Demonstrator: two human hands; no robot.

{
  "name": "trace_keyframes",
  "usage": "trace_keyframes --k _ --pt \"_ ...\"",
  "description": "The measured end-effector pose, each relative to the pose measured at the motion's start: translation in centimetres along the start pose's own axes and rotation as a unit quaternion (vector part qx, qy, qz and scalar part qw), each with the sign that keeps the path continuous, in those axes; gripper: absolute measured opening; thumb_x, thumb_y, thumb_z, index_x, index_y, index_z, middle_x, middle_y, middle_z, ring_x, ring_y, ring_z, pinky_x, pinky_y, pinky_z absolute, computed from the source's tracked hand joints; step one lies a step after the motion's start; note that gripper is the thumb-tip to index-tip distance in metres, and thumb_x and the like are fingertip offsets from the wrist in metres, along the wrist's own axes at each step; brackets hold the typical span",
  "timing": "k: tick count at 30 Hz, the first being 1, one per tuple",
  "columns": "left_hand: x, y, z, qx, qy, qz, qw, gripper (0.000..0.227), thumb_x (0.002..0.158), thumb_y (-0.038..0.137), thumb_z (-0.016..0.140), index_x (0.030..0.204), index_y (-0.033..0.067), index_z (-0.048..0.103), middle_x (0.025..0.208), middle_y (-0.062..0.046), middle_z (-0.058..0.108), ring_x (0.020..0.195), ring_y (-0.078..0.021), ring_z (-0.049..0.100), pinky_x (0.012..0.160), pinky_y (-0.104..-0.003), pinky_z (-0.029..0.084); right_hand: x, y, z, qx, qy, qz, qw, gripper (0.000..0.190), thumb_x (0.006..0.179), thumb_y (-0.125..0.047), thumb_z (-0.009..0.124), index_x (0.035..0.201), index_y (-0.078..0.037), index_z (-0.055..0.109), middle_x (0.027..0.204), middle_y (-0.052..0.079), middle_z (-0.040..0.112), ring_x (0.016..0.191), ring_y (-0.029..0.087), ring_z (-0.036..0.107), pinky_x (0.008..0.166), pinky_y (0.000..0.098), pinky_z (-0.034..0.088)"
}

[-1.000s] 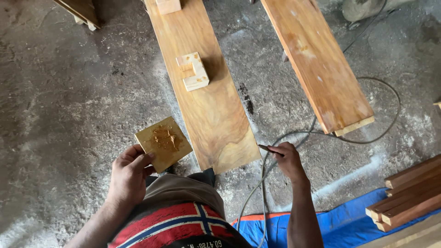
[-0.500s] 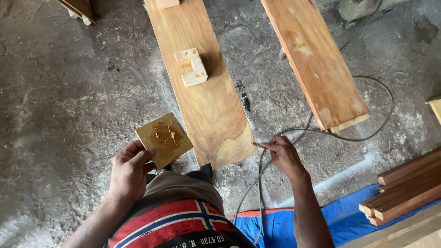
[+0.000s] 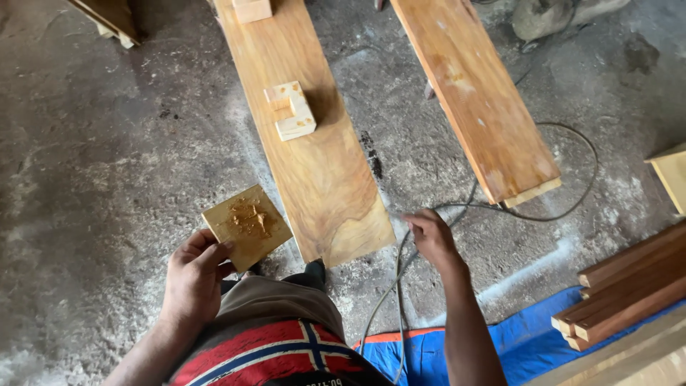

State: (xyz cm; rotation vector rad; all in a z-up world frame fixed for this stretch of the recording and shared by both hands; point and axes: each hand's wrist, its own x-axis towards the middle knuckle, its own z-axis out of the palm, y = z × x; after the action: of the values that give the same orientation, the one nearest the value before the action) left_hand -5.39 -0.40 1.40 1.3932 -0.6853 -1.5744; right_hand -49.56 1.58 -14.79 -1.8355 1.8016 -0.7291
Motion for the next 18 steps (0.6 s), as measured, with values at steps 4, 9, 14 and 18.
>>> trace_keyframes --k 4,9,14,18 --pt "-0.3 0.0 0.4 0.001 -0.005 -0.011 1.000 0.024 0.094 0.007 0.062 0.113 -0.0060 0.064 0.101 -0.015 0.072 0.087 -0.0232 0.070 0.077 -0.037 0.059 -0.2 0.6 1.9 0.048 0.030 -0.001 0.998 0.033 0.091 0.001 0.063 0.119 -0.012 0.075 0.101 0.008 0.069 0.088 0.024 0.067 0.073 0.0335 0.058" --pt "0.1 0.1 0.2 0.002 0.019 -0.002 1.000 0.024 0.093 0.007 0.062 0.113 -0.0061 0.065 0.102 -0.015 0.072 0.088 -0.0229 0.071 0.078 -0.037 0.059 -2.7 -1.9 1.2 0.070 0.033 0.090 0.993 0.025 0.093 -0.004 0.065 0.116 -0.006 0.075 0.098 0.014 0.071 0.085 0.025 0.069 0.076 0.0355 0.055" --pt "0.1 0.4 0.1 -0.008 0.034 0.006 0.999 0.022 0.091 0.006 0.063 0.108 -0.0072 0.066 0.098 -0.017 0.073 0.084 -0.0250 0.072 0.075 -0.038 0.059 -4.7 -5.3 4.9 0.106 0.175 0.137 0.969 0.022 0.096 -0.007 0.066 0.116 -0.001 0.073 0.102 0.015 0.073 0.086 0.025 0.070 0.078 0.0353 0.055" --pt "1.2 0.4 -1.2 -0.015 0.043 0.013 0.999 0.021 0.091 0.005 0.065 0.108 -0.0065 0.067 0.098 -0.016 0.073 0.083 -0.0226 0.070 0.075 -0.037 0.059 -4.5 -10.3 8.0 0.136 0.192 0.130 0.963 0.023 0.093 -0.005 0.065 0.114 0.000 0.072 0.102 0.015 0.073 0.088 0.024 0.072 0.077 0.0343 0.056"
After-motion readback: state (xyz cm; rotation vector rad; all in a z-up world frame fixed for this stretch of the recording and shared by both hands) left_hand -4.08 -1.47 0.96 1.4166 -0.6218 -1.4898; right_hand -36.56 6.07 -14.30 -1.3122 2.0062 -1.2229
